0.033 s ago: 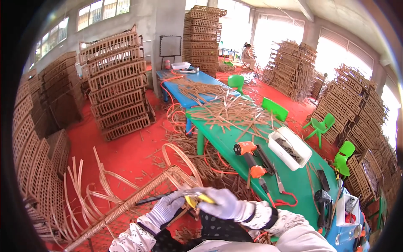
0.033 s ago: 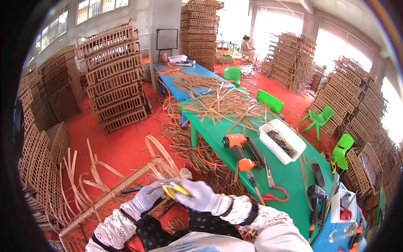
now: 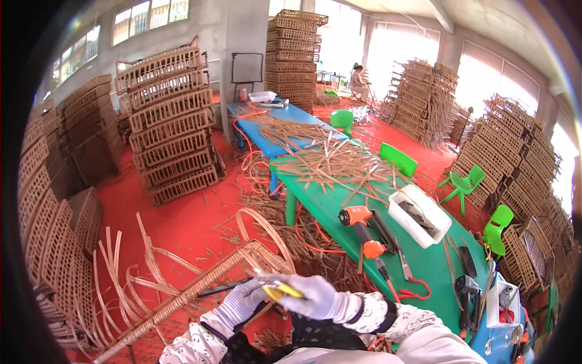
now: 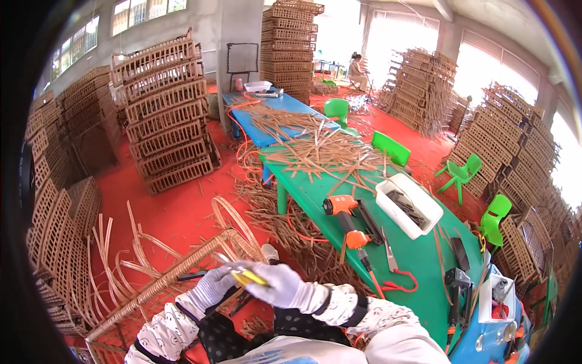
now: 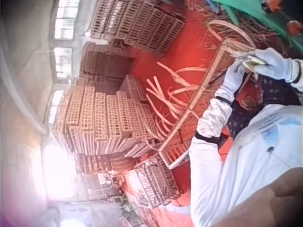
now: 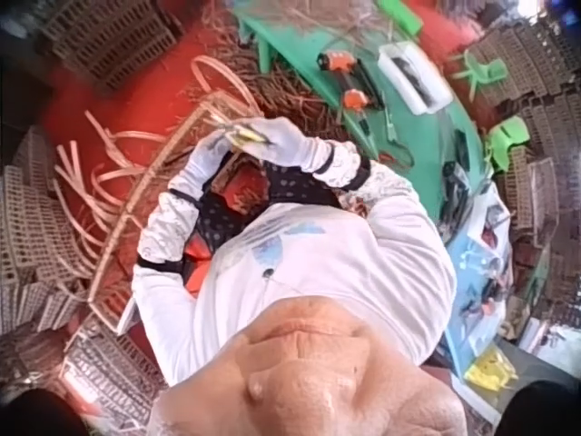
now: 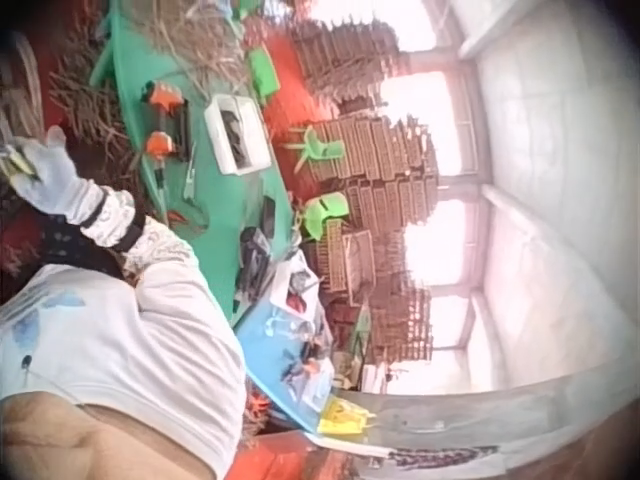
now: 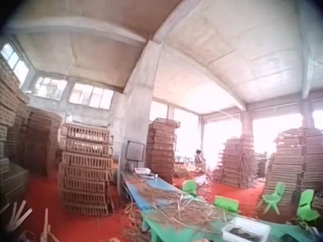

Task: Assembling and securing wicker or rattan components to a furniture frame using manual weaving and a pneumatic staple gun.

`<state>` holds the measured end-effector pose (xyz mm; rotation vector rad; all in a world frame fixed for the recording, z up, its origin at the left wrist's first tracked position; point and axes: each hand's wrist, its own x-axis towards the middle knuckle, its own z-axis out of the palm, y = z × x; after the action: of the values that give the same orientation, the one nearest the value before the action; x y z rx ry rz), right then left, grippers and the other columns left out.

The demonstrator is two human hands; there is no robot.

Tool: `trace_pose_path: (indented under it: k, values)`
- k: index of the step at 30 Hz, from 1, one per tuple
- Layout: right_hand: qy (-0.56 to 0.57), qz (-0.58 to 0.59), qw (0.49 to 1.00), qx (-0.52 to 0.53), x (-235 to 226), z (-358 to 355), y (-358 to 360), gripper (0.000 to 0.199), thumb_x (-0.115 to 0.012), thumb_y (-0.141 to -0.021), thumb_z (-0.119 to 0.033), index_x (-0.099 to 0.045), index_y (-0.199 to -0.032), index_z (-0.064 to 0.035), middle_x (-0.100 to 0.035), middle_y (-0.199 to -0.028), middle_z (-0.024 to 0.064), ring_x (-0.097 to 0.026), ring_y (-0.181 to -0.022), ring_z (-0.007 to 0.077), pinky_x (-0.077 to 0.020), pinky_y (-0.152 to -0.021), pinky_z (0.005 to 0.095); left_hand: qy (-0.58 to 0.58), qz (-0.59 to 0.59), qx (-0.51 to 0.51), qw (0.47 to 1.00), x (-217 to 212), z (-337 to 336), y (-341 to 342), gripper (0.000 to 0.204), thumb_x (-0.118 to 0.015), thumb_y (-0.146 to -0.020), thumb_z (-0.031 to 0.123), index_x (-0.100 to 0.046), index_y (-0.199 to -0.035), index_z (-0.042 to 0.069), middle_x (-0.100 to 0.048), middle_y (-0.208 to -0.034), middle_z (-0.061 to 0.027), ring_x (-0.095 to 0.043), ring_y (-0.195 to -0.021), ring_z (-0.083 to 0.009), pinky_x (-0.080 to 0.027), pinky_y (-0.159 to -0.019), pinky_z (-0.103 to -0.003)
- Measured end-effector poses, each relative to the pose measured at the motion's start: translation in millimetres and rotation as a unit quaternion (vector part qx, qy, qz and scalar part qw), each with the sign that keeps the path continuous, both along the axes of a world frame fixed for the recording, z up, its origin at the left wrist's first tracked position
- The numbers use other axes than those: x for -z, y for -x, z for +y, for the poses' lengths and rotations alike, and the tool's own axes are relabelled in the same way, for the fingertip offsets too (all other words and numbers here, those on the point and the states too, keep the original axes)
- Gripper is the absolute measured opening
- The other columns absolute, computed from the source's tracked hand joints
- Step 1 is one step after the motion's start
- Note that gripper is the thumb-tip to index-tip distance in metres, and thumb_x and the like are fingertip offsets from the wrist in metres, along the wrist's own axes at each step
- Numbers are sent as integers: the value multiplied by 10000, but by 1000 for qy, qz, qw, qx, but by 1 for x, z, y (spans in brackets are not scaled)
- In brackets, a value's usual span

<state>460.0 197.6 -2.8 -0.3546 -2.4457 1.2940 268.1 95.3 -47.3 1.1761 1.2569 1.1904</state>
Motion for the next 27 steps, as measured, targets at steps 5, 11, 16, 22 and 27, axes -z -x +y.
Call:
trace_pose_path:
  k: [5,11,16,22,27]
  values:
    - [-121,63,988,-65,-17,-13,34,400,-579,-771,-187,-494,-1131,-34,-515,-1095,176,-558,-940,327,-469,-803,370,-62,-36,49,996,12,9,9,328,-433,-894,59,-464,-1218,18,-507,-1221,-92,-467,-1143,-196,-375,-960,-295]
    - [-305,-84,948,-33,-18,-17,40,454,-594,-670,-209,-488,-1079,-43,-499,-1081,177,-530,-954,351,-459,-794,429,-71,159,50,983,13,11,8,280,-467,-890,66,-499,-1167,48,-531,-1162,-99,-514,-1071,-182,-421,-920,-316]
    - [-218,4,972,-89,-13,-13,44,520,-583,-621,-89,-446,-1119,-31,-523,-1069,175,-529,-959,367,-432,-819,430,-2,55,29,998,19,8,14,324,-554,-863,149,-503,-1165,43,-599,-1025,-95,-575,-965,-183,-475,-844,-316]
    - [-356,116,926,-41,12,-28,40,461,-603,-658,-68,-450,-1088,-3,-523,-1108,181,-525,-1004,368,-392,-889,417,38,-405,49,912,30,22,13,380,-405,-896,105,-393,-1233,-70,-548,-1141,-150,-552,-1026,-196,-420,-954,-323]
    - [-221,184,958,9,19,-28,57,416,-610,-702,-53,-438,-1076,3,-533,-1045,200,-567,-905,351,-457,-781,393,-26,-241,77,967,25,16,11,315,-505,-871,111,-504,-1166,2,-575,-1099,-109,-555,-996,-172,-427,-905,-286]
